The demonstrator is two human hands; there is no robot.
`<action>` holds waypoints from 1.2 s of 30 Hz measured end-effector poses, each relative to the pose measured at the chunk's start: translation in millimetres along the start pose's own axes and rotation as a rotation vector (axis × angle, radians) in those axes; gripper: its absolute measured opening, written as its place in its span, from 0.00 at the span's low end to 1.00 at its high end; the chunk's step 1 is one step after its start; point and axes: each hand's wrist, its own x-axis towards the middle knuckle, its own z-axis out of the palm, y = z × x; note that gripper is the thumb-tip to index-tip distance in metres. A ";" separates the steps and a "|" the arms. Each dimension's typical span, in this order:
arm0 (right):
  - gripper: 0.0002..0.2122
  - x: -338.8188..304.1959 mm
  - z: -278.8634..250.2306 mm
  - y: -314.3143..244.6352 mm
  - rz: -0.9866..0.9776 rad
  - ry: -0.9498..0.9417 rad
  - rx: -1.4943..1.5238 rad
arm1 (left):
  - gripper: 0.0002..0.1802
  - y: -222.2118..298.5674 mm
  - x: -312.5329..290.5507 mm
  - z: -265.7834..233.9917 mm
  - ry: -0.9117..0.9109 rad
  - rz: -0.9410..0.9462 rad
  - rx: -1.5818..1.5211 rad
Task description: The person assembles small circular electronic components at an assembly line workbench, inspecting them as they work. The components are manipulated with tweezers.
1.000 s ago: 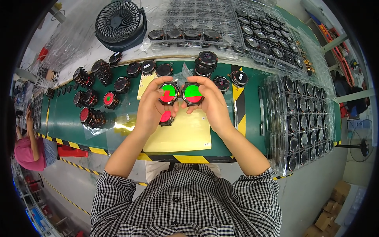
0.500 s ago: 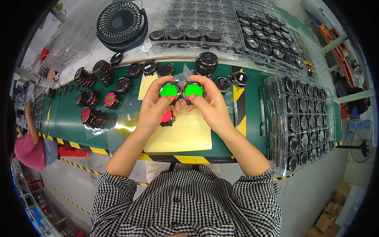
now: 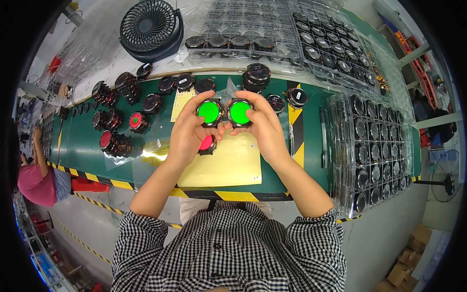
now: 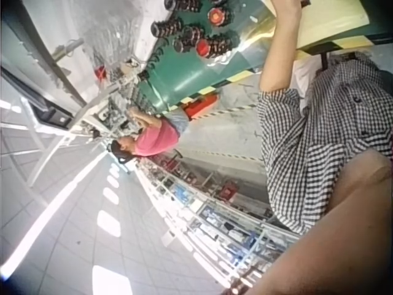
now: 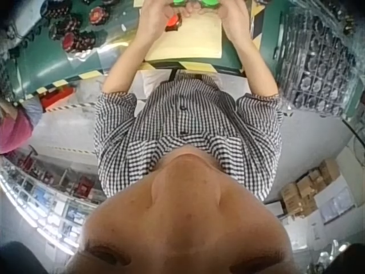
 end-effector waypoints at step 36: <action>0.26 4.1 -12.2 -15.6 -1.150 0.283 -1.467 | 0.30 20.8 1.4 -6.2 0.237 1.087 1.520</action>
